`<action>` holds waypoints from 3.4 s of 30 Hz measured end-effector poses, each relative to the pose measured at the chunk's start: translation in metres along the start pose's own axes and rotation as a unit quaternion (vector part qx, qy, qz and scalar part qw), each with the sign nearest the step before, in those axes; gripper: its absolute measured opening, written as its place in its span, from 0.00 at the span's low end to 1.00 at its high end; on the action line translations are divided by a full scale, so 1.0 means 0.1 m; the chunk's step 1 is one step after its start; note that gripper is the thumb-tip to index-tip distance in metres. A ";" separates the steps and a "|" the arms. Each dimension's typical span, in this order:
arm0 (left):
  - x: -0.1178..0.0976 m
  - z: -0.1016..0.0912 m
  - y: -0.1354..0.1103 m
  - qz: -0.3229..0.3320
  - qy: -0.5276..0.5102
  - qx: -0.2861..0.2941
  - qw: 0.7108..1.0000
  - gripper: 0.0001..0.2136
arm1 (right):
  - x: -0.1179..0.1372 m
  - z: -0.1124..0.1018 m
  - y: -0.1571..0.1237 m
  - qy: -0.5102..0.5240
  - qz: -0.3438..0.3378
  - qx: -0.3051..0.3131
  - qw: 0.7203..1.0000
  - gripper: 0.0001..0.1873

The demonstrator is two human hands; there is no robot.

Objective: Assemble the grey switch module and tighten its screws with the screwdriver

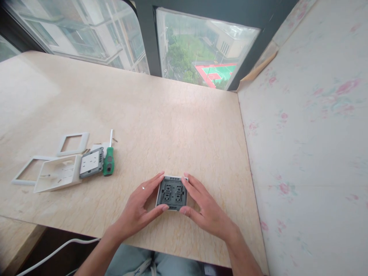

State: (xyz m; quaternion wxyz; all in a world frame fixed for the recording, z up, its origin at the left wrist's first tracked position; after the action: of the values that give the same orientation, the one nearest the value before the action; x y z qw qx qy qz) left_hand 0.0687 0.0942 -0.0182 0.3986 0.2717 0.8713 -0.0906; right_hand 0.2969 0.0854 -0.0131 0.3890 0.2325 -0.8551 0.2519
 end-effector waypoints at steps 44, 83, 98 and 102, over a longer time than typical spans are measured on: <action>-0.02 0.08 0.02 -0.012 0.128 0.048 0.991 0.38 | 0.05 -0.02 0.06 0.030 -0.006 -0.026 0.999 0.38; -0.07 0.04 0.04 -0.028 0.115 0.072 0.990 0.35 | 0.07 -0.05 0.05 0.039 0.020 -0.029 0.999 0.37; -0.03 0.07 0.05 -0.016 0.139 0.077 0.987 0.36 | 0.11 -0.05 0.07 0.059 0.045 -0.018 0.997 0.38; -0.03 0.07 0.05 -0.017 0.133 0.080 0.988 0.35 | 0.12 -0.05 0.08 0.063 0.053 -0.015 0.996 0.38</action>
State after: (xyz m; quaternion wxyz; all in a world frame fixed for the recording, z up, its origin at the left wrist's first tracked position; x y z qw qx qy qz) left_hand 0.0774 0.0952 -0.0200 0.2545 0.2971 0.9111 -0.1296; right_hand 0.2884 0.0922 -0.0026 0.4315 0.1643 -0.8438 0.2737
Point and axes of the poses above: each hand's wrist, its own y-axis towards the middle knuckle, its own z-axis out of the palm, x = y × z, the point moved 4 cm from there along y, towards the middle knuckle, and after that the axes turned 11 degrees about x, right-handed, at the moved point
